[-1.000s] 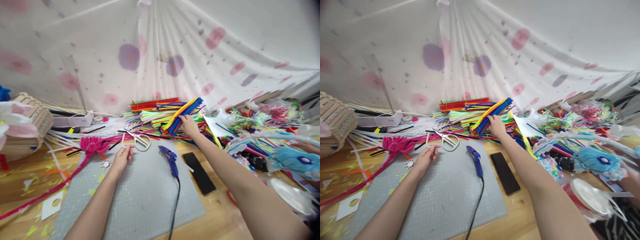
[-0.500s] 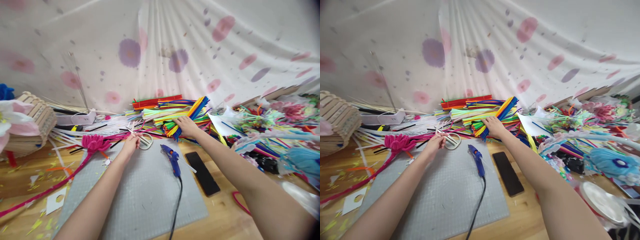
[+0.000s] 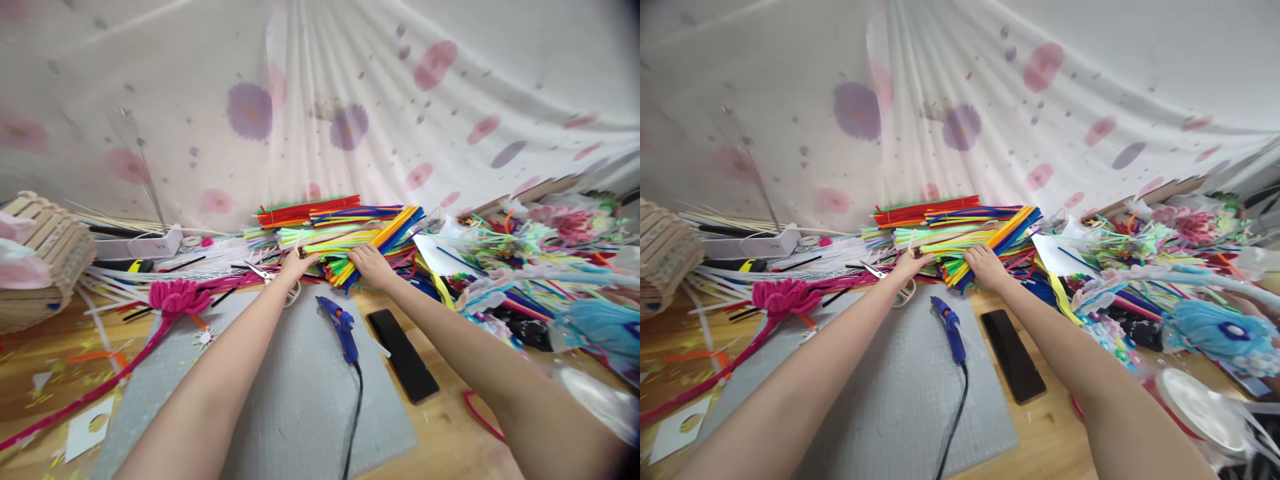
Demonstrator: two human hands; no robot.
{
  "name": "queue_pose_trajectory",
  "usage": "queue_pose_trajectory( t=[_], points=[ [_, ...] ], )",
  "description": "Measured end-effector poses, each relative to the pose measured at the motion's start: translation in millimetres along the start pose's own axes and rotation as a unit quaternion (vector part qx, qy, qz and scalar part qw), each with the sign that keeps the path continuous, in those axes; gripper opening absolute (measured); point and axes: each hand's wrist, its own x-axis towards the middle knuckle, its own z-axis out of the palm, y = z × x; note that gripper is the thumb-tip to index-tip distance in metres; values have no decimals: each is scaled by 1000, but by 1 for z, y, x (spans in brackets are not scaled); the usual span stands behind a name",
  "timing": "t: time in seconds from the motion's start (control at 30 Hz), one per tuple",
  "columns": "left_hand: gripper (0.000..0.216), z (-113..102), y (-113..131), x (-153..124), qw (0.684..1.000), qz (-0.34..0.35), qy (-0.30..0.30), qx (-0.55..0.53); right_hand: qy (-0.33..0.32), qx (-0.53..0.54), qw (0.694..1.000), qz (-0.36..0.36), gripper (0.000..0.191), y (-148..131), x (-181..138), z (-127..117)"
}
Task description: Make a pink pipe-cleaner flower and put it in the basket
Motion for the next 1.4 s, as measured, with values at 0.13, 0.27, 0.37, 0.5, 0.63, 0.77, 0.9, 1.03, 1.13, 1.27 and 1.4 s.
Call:
queue_pose_trajectory(
  t=[0.13,0.27,0.37,0.5,0.63,0.77,0.9,1.03,1.13,1.27,1.4],
  points=[
    [44,12,5,0,999,-33,-2,-39,24,31,998,42,68,0,-1,1],
    [43,20,18,-12,994,-16,-42,-95,21,56,996,65,84,5,9,-5],
    [42,15,27,-28,980,-16,-126,-154,75,83,990,86,79,9,7,-2],
    [30,-6,32,-44,959,-91,-173,-204,166,112,974,101,60,8,-10,10],
    [21,-23,30,-46,940,-174,-154,-252,232,112,962,93,55,3,-21,17],
    [19,-23,29,-47,941,-184,-173,-224,243,104,959,98,54,0,-22,20],
    [13,-11,32,-53,975,-110,-157,-111,230,98,962,106,54,-1,-24,24],
    [18,0,32,-56,979,-93,-168,-66,231,98,963,101,53,-2,-25,23],
    [18,3,29,-54,980,-96,-159,-68,241,86,963,89,53,-4,-25,21],
    [18,4,24,-51,983,-97,-145,-50,244,86,962,86,54,-5,-26,21],
    [22,8,21,-52,989,-80,-126,-19,243,90,962,85,55,-6,-30,25]
  ],
)
